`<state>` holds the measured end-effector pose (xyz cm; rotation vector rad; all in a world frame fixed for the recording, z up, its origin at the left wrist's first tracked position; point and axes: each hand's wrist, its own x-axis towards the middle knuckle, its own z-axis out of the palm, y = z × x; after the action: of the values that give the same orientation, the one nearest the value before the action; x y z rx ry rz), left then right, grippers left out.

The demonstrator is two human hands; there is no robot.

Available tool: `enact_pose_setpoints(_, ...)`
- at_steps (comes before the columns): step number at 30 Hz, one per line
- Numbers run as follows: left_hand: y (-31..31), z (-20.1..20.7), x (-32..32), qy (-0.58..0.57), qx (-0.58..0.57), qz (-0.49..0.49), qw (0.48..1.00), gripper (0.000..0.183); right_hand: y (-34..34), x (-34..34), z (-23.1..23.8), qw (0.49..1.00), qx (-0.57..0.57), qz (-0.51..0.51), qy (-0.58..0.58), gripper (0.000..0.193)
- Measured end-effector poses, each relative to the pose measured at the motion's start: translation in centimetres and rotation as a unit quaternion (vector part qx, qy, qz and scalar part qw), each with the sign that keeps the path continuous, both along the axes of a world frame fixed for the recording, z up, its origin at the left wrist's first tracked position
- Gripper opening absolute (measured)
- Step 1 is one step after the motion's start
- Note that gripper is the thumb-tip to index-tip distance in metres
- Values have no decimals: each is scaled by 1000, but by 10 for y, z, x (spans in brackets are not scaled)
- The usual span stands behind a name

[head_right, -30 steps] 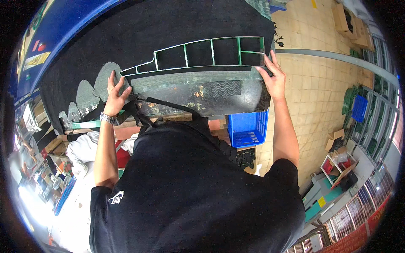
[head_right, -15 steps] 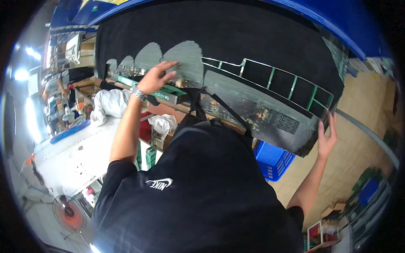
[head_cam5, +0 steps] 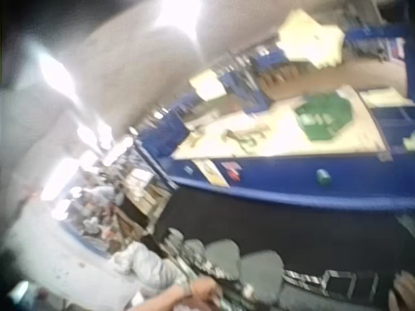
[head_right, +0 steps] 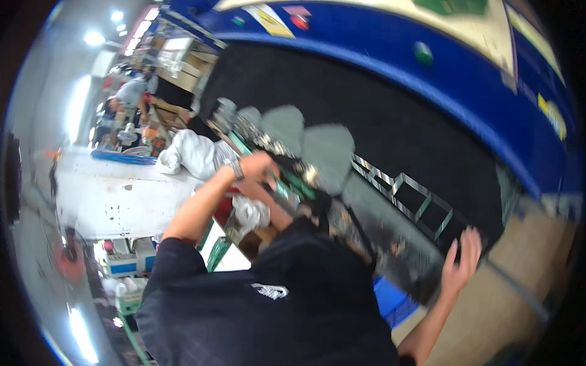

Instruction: Cutting and organizing fabric or leather pieces using plastic templates and an industrial machine in a shoe factory.

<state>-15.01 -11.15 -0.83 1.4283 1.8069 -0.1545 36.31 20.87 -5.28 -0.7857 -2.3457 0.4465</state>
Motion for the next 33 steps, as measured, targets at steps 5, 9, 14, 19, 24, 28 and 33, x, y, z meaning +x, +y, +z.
enact_pose_setpoints(5,14,75,37,-28,10,11,1000,42,-14,-33,12,998,-49,31,24,23)
enact_pose_setpoints(9,22,112,30,-61,16,31,998,41,-16,-88,18,988,-92,87,89,22)
enact_pose_setpoints(14,27,147,8,-48,11,48,998,37,-31,-143,32,968,-93,201,119,23)
enact_pose_setpoints(19,42,204,19,-124,144,136,972,28,-49,-173,58,951,-130,245,137,24)
enact_pose_setpoints(24,71,226,51,-289,279,300,865,22,-67,-198,85,924,-238,229,191,38)
enact_pose_setpoints(28,111,212,91,-357,370,349,783,17,-89,-208,107,906,-285,235,206,92)
enact_pose_setpoints(33,165,182,137,-591,404,350,604,15,-96,-192,122,940,-240,96,224,94)
